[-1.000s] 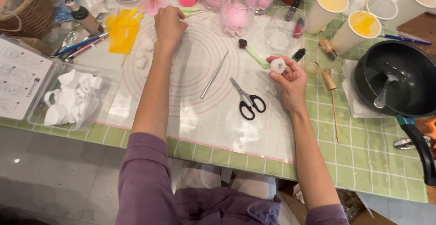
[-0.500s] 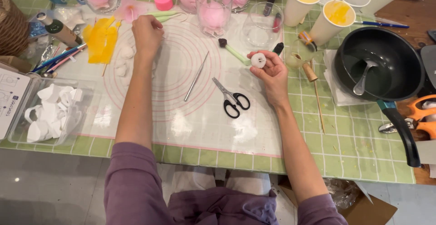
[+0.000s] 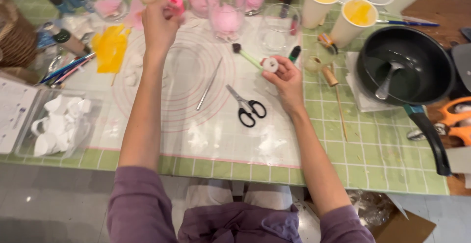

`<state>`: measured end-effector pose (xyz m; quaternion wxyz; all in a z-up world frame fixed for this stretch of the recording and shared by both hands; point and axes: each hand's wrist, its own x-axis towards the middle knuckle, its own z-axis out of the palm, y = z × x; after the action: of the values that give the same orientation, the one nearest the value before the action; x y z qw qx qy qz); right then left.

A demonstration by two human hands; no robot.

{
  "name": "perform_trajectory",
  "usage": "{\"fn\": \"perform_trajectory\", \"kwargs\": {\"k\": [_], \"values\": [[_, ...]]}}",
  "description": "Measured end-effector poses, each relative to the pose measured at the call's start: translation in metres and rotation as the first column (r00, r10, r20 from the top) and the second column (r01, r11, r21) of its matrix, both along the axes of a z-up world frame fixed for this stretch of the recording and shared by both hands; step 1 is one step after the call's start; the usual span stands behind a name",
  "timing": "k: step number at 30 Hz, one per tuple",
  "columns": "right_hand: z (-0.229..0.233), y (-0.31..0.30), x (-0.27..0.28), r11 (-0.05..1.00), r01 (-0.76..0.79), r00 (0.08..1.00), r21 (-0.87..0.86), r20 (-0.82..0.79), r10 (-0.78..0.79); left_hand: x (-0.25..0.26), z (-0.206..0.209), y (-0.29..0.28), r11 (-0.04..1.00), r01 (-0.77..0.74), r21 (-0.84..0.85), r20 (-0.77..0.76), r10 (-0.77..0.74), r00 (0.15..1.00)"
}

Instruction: Preparing candle molds by inserting and securing wicks for wax pouring.

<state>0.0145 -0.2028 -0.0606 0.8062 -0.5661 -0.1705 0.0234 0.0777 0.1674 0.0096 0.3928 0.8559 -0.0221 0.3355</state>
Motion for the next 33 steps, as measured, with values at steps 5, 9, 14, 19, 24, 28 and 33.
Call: {"fn": "perform_trajectory", "kwargs": {"k": [5,9,14,19,24,28,33], "values": [[-0.001,0.002,0.0,1.0,0.001,0.999,0.014,-0.038,-0.001,0.021,0.063,-0.16,0.778,0.587,-0.224,0.17,-0.562,0.81],[-0.017,-0.001,0.006,0.991,-0.098,0.994,0.089,-0.03,0.101,0.043,0.069,-0.321,0.733,0.675,-0.082,0.239,-0.643,0.728],[-0.017,0.005,0.007,1.0,-0.024,0.998,-0.017,-0.058,0.023,0.035,0.055,-0.449,0.803,0.499,0.325,-0.035,-0.517,0.855],[-0.02,0.005,0.011,0.992,-0.052,0.996,0.115,-0.072,0.06,0.044,0.016,-0.501,0.684,0.444,0.578,-0.105,-0.477,0.873],[-0.003,0.006,0.004,0.997,-0.033,0.997,0.07,-0.063,0.037,0.053,-0.006,-0.514,0.669,0.396,0.629,-0.102,-0.433,0.895],[-0.009,0.008,0.006,0.995,-0.051,0.997,0.089,-0.056,0.056,0.054,-0.007,-0.517,0.645,0.392,0.656,-0.128,-0.416,0.9],[-0.011,0.008,0.007,0.994,-0.061,0.996,0.088,-0.064,0.067,0.057,-0.018,-0.522,0.633,0.382,0.674,-0.144,-0.394,0.908]]}}
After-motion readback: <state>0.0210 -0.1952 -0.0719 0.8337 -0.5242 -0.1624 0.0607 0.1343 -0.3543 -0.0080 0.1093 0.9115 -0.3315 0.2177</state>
